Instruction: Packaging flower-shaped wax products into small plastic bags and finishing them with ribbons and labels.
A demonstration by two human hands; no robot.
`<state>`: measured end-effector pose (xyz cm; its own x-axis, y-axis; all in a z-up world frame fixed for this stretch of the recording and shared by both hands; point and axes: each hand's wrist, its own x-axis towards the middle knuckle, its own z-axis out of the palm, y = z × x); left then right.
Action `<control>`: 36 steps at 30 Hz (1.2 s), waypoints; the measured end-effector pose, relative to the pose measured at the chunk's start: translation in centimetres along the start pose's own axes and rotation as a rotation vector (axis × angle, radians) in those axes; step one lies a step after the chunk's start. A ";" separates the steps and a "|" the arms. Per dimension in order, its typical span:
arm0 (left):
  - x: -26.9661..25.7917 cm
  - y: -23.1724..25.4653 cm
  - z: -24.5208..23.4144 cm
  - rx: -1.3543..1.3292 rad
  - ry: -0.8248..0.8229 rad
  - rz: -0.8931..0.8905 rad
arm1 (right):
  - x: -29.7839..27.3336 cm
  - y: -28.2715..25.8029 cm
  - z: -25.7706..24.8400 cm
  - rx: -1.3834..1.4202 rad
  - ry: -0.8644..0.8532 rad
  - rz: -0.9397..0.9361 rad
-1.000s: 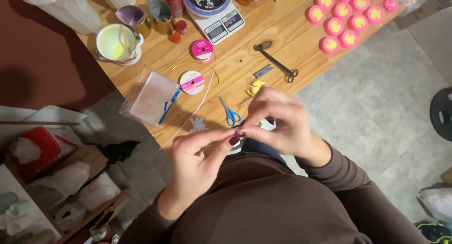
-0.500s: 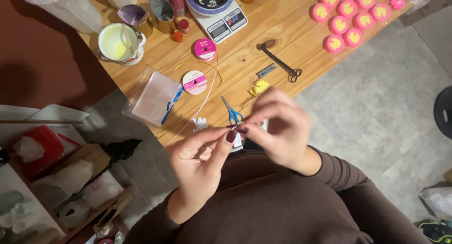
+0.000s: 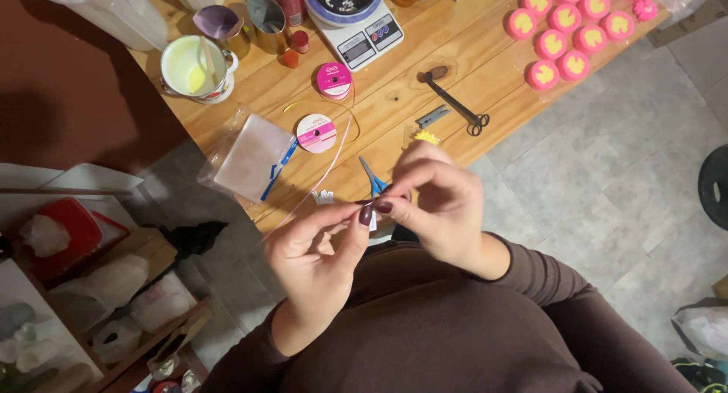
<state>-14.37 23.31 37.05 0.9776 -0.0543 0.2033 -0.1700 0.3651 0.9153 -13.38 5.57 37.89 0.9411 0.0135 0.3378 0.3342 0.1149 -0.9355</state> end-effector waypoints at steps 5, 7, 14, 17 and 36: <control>1.2 2.1 0.1 0.359 -0.034 0.233 | 0.7 -0.8 -0.3 0.225 -0.037 0.145; 1.2 1.7 0.2 0.472 -0.060 0.333 | 0.7 -0.9 -0.3 0.399 -0.069 0.290; 1.8 1.7 0.1 0.474 -0.038 0.327 | 0.1 -0.1 -0.8 0.274 -0.071 0.302; 3.0 3.3 -0.2 0.721 -0.145 0.562 | 0.2 -0.8 -1.0 0.151 -0.076 0.295; 4.8 4.0 -2.1 0.871 -0.464 0.890 | 0.3 -2.1 -1.1 -0.014 -0.236 0.323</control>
<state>-10.13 26.47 40.92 0.3891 -0.4818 0.7852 -0.9192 -0.2599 0.2960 -13.77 4.23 39.86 0.9607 0.2748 0.0393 0.0255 0.0535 -0.9982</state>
